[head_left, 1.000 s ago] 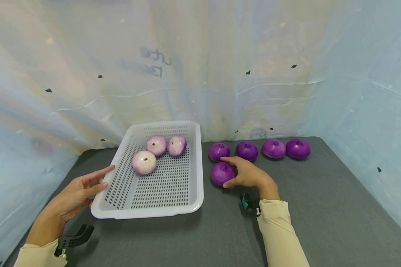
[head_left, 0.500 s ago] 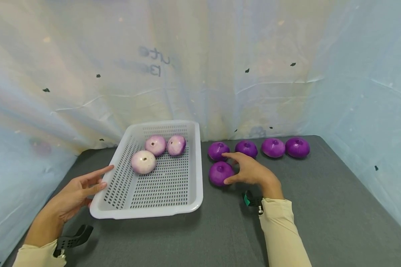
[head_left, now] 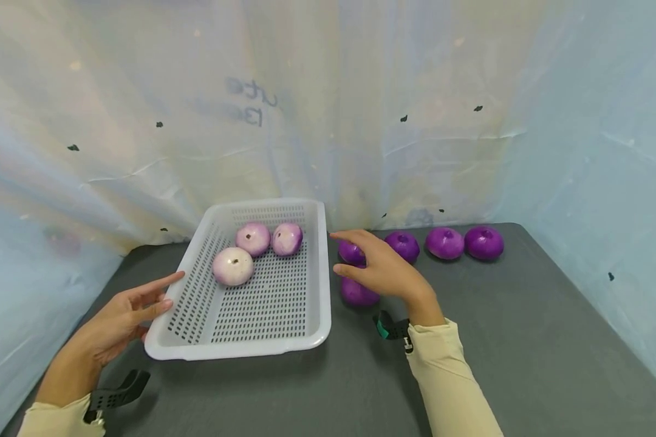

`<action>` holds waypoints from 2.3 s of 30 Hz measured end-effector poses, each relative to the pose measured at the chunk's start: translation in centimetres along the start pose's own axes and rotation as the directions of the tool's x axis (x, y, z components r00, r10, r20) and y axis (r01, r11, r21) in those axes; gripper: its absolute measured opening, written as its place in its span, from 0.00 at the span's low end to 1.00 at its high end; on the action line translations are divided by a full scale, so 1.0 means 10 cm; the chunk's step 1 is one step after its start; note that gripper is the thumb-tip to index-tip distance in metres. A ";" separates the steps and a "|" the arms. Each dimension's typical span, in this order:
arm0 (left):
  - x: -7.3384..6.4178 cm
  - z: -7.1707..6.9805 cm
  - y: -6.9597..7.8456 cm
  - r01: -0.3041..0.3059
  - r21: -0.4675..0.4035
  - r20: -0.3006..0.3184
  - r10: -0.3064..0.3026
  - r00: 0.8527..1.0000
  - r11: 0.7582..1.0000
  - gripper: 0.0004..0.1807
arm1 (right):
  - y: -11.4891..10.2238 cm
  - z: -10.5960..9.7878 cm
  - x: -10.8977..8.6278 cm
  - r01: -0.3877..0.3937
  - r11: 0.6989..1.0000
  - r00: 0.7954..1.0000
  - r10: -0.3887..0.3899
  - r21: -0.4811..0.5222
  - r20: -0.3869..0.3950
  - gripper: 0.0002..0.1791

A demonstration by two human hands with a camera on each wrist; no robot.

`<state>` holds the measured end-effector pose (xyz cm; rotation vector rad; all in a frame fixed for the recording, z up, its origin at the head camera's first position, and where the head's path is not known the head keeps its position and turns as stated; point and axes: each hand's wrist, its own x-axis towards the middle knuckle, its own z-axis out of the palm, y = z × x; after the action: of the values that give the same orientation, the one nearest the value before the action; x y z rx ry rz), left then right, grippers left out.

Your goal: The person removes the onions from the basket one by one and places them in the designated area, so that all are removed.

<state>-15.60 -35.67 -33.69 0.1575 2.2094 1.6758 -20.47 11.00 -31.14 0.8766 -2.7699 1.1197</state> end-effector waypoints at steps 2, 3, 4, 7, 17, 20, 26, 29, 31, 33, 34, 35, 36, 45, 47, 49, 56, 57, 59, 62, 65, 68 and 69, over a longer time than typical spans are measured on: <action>-0.01 0.00 0.01 -0.005 -0.001 0.001 0.005 1.000 1.000 0.35 | -0.08 -0.01 0.10 0.027 1.000 0.999 -0.027 0.007 0.025 0.33; -0.01 0.00 0.01 -0.002 -0.001 -0.002 0.002 1.000 1.000 0.35 | -0.12 0.00 0.17 0.038 0.999 0.998 -0.038 0.014 0.043 0.34; -0.01 0.00 0.01 0.001 0.000 -0.005 -0.001 1.000 1.000 0.35 | -0.15 0.00 0.24 0.052 0.998 0.997 -0.053 0.021 0.063 0.34; -0.01 0.01 0.02 -0.003 0.001 -0.003 0.003 1.000 1.000 0.35 | -0.20 0.06 0.46 0.086 0.996 0.989 -0.088 0.025 0.120 0.33; 0.01 0.04 0.00 0.016 0.023 -0.039 -0.015 0.999 1.000 0.36 | -0.20 0.50 1.02 0.116 0.976 0.963 -0.064 -0.187 0.263 0.31; 0.01 0.04 0.00 0.016 0.029 -0.033 -0.015 0.999 0.999 0.36 | -0.17 0.59 1.10 0.121 0.958 0.960 -0.047 -0.260 0.275 0.32; 0.02 0.03 0.01 0.015 0.034 -0.036 -0.014 0.999 0.999 0.36 | -0.15 0.61 1.22 0.135 0.901 0.947 0.004 -0.411 0.320 0.36; 0.02 0.03 0.02 0.028 0.042 -0.044 -0.026 0.999 0.999 0.36 | -0.14 0.61 1.31 0.130 0.898 0.937 0.027 -0.420 0.348 0.39; 0.03 0.04 0.03 0.038 0.046 -0.041 -0.036 0.999 0.998 0.36 | -0.14 0.60 1.37 0.121 0.900 0.930 0.044 -0.418 0.364 0.40; 0.03 0.05 0.04 0.039 0.046 -0.028 -0.037 0.999 0.998 0.37 | -0.13 0.60 1.44 0.104 0.903 0.923 0.069 -0.417 0.377 0.42; 0.03 0.05 0.04 0.039 0.047 -0.024 -0.038 0.999 0.998 0.37 | -0.13 0.60 1.46 0.099 0.901 0.921 0.078 -0.423 0.382 0.44; 0.03 0.05 0.04 0.041 0.045 -0.021 -0.040 0.999 0.998 0.37 | -0.13 0.61 1.49 0.093 0.899 0.919 0.088 -0.428 0.384 0.45; 0.03 0.04 0.04 0.036 0.046 -0.015 -0.035 0.999 0.998 0.37 | -0.13 0.61 1.51 0.085 0.895 0.918 0.100 -0.438 0.384 0.46; 0.02 0.03 0.02 0.030 0.021 0.000 -0.030 1.000 0.999 0.36 | -0.11 0.70 1.53 0.116 0.831 0.930 0.101 -0.544 0.353 0.40; 0.01 0.04 0.02 0.028 0.022 -0.004 -0.028 1.000 0.999 0.36 | -0.12 0.70 1.51 0.112 0.836 0.929 0.104 -0.537 0.356 0.38; 0.02 0.05 0.03 0.026 0.023 -0.004 -0.026 1.000 0.999 0.37 | -0.12 0.70 1.49 0.113 0.843 0.927 0.101 -0.526 0.361 0.36; 0.01 0.03 0.04 0.019 0.010 -0.001 -0.019 1.000 1.000 0.36 | -0.13 0.69 1.50 0.148 0.871 0.920 0.053 -0.469 0.389 0.31; 0.00 0.03 0.03 0.017 0.004 0.004 -0.017 1.000 1.000 0.36 | -0.13 0.69 1.50 0.148 0.879 0.918 0.048 -0.453 0.393 0.31; 0.00 0.03 0.03 0.006 -0.006 0.025 -0.006 1.000 1.000 0.36 | -0.13 0.69 1.50 0.141 0.890 0.915 0.050 -0.434 0.401 0.31; 0.00 0.05 0.03 0.008 -0.017 0.037 -0.007 0.999 1.000 0.36 | -0.11 0.69 1.49 0.133 0.896 0.912 0.056 -0.424 0.406 0.32; 0.01 0.06 0.03 0.018 -0.019 0.028 -0.017 0.999 1.000 0.36 | -0.11 0.69 1.49 0.130 0.896 0.914 0.058 -0.424 0.401 0.33; 0.01 0.06 0.03 0.018 -0.014 0.021 -0.017 1.000 1.000 0.36 | -0.10 0.69 1.49 0.151 0.888 0.919 0.035 -0.435 0.392 0.31; 0.01 0.06 0.03 0.015 -0.013 0.022 -0.015 1.000 1.000 0.36 | -0.10 0.69 1.49 0.166 0.882 0.920 0.022 -0.441 0.391 0.30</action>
<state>-15.58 -35.03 -33.57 0.1549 2.1775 1.6722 -31.28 -1.38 -32.20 1.2200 -3.0590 0.2396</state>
